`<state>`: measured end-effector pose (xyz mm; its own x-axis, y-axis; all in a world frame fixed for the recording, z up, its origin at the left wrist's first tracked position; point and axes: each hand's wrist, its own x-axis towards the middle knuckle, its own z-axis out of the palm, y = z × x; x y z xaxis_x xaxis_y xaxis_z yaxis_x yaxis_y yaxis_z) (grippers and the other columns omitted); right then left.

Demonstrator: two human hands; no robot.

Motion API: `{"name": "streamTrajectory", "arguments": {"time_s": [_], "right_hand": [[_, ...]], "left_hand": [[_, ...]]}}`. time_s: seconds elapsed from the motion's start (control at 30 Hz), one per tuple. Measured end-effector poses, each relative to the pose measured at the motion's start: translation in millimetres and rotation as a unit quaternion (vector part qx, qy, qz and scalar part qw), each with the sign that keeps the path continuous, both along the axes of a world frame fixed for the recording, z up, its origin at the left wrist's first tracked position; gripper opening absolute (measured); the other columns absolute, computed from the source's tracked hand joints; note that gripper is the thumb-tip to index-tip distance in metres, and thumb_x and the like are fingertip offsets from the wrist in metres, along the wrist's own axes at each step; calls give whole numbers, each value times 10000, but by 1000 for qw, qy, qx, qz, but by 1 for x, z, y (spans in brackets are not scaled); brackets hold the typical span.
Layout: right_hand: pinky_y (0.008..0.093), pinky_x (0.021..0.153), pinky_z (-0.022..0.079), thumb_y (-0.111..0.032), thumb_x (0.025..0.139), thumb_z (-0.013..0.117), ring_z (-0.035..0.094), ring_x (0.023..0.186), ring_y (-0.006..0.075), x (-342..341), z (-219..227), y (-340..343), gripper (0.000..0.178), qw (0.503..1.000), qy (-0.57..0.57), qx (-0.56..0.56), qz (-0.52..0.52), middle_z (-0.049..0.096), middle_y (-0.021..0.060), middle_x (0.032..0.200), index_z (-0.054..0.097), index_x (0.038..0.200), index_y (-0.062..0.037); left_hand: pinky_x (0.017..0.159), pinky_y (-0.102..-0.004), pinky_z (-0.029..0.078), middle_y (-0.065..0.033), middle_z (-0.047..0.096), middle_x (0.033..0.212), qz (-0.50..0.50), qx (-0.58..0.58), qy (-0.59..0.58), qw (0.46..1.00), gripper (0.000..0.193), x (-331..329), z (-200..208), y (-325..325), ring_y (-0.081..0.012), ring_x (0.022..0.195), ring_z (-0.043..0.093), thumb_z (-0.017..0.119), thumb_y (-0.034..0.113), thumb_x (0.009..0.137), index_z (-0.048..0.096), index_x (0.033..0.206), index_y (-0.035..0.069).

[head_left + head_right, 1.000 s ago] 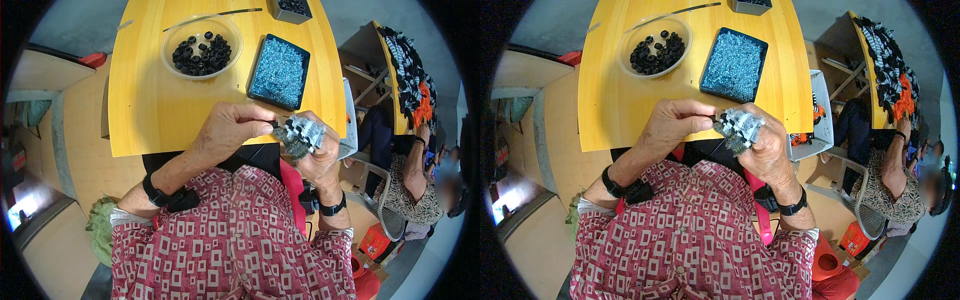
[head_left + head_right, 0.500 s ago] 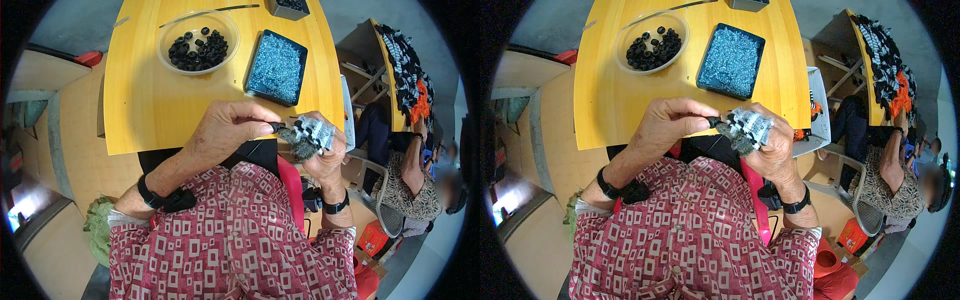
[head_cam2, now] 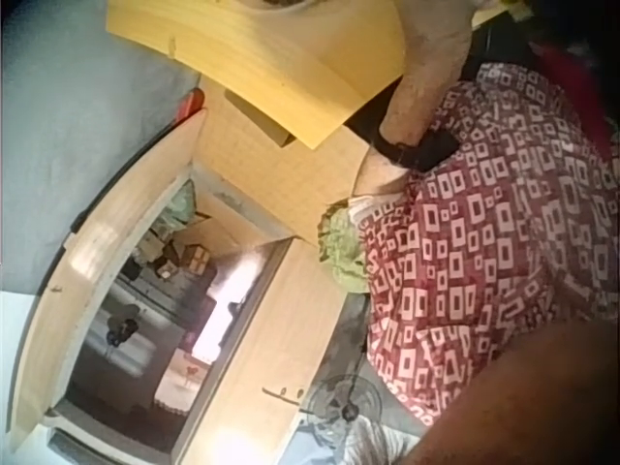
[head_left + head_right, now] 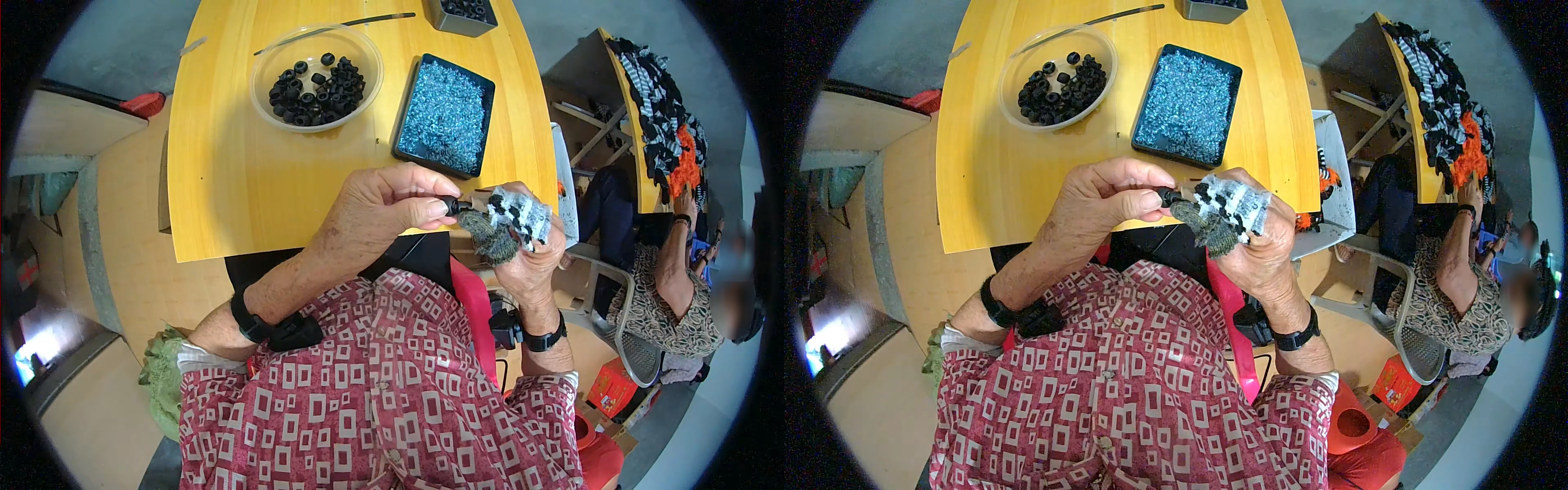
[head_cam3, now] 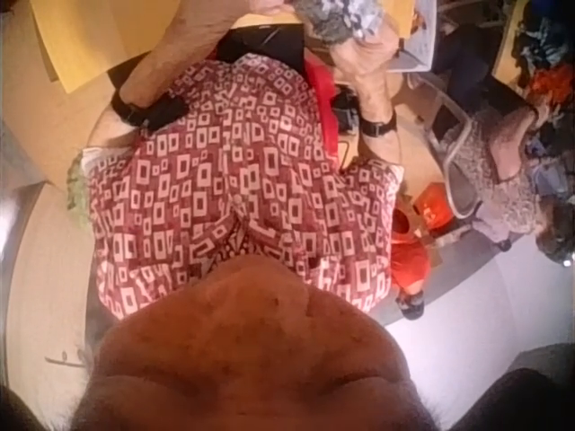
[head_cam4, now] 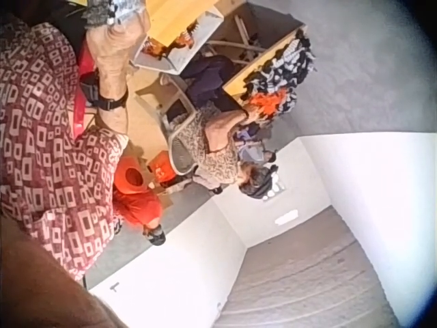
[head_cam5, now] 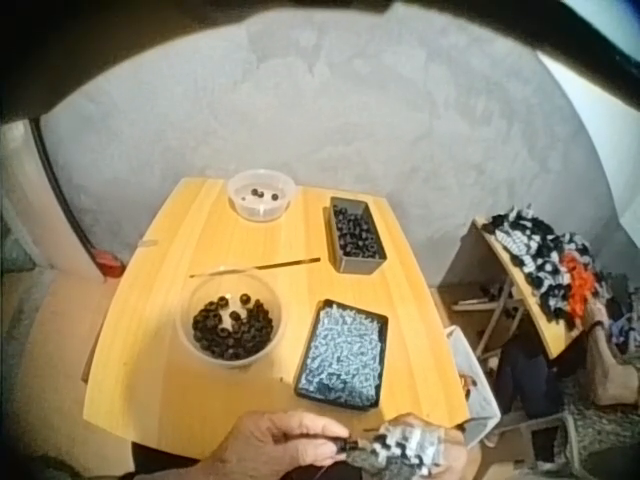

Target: The person assembles black rings onto a piece of textured fabric by hand.

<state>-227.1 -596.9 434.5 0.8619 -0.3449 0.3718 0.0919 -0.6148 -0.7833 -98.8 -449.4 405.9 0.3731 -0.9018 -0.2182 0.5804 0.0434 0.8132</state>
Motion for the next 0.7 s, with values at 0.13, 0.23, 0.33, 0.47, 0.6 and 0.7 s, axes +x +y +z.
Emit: {"name": "streamTrajectory", "arguments": {"time_s": [0.13, 0.23, 0.33, 0.47, 0.6, 0.7], "right_hand": [[273, 631, 489, 49, 664, 688, 633, 713, 207, 1, -5, -1, 181, 1000, 6, -15, -7, 629, 104, 804, 643, 828, -13], [279, 630, 494, 50, 662, 680, 634, 712, 219, 0, -1, 0, 180, 1000, 15, -24, -6, 625, 105, 804, 641, 826, -13], [299, 636, 505, 64, 633, 670, 635, 713, 240, 5, -3, -3, 210, 997, 0, -65, 35, 623, 110, 812, 640, 826, -12], [326, 637, 518, 78, 583, 650, 633, 713, 272, 6, 0, 0, 259, 988, -7, -136, 73, 622, 122, 826, 638, 826, -10], [331, 620, 521, 79, 586, 638, 632, 713, 278, 8, -3, 4, 252, 989, 4, -146, 27, 619, 131, 823, 613, 822, -5], [330, 617, 519, 78, 603, 633, 632, 715, 287, 8, -14, 12, 245, 987, -14, -161, 0, 618, 139, 820, 599, 832, -1]], "left_hand": [[786, -217, 485, -35, 637, 927, 9, 4, -21, 1000, 186, 1, -5, 0, -82, 831, 594, 603, 36, 845, 624, 1026, -4], [788, -217, 480, -28, 636, 925, 9, 5, -50, 999, 183, 0, -5, 1, -76, 844, 584, 602, 24, 844, 626, 1023, -1], [791, -220, 473, -21, 635, 929, 26, 12, -106, 994, 178, 0, -8, 2, -74, 851, 576, 603, 18, 842, 629, 1017, -1], [798, -224, 459, -17, 637, 927, 40, 31, -199, 979, 164, -1, -8, 4, -75, 855, 568, 607, 23, 841, 637, 1001, 0], [790, -220, 458, -16, 640, 918, 62, 34, -196, 978, 164, -4, -8, 2, -68, 853, 564, 612, 25, 836, 639, 997, 2], [701, -207, 460, -3, 643, 837, 111, 30, -127, 985, 151, -9, -9, -3, -53, 774, 556, 610, 47, 831, 644, 964, -14]]}}
